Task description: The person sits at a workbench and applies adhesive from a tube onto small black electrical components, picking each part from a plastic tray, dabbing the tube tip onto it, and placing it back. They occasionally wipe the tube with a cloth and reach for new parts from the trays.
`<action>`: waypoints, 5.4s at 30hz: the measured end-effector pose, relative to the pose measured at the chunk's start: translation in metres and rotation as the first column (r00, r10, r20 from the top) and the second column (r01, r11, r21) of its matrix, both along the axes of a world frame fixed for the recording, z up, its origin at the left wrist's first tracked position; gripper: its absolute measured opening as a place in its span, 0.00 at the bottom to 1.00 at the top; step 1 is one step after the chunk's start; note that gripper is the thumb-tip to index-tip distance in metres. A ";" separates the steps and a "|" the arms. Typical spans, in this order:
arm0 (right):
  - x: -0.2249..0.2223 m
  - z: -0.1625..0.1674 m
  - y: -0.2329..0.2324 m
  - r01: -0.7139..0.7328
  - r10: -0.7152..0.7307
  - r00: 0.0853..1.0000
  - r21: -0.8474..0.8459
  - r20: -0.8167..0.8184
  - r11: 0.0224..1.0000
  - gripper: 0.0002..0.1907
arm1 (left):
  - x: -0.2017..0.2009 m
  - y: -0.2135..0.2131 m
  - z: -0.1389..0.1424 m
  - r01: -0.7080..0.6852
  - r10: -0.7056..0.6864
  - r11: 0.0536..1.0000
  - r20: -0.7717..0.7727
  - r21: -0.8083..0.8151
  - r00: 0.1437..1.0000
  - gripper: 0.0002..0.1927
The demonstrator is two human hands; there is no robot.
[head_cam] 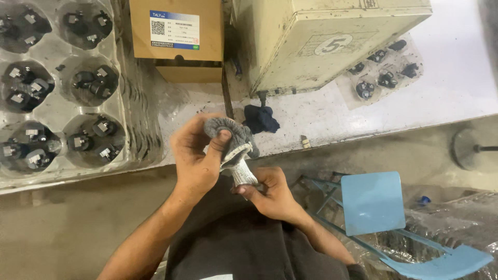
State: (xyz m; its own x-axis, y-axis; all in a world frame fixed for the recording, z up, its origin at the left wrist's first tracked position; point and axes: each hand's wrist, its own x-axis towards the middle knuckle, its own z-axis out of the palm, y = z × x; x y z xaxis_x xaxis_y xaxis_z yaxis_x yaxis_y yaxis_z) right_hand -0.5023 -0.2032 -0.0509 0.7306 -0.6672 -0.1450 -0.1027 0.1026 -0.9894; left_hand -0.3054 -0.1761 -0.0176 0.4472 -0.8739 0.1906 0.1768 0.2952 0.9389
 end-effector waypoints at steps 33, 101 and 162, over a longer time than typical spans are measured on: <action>0.224 0.079 0.043 0.007 0.557 0.776 -0.886 0.297 0.463 0.14 | 0.229 0.074 0.044 0.235 -0.190 0.970 -0.420 0.057 0.887 0.09; 0.226 0.030 0.038 0.069 0.195 0.890 -0.545 0.412 0.836 0.12 | 0.243 0.081 0.071 -0.031 0.041 0.995 0.104 -0.097 0.994 0.10; 0.084 -0.006 -0.070 0.466 -0.443 0.852 -0.788 0.278 0.401 0.15 | 0.056 -0.061 -0.026 -0.147 0.158 0.985 -0.129 0.090 0.979 0.08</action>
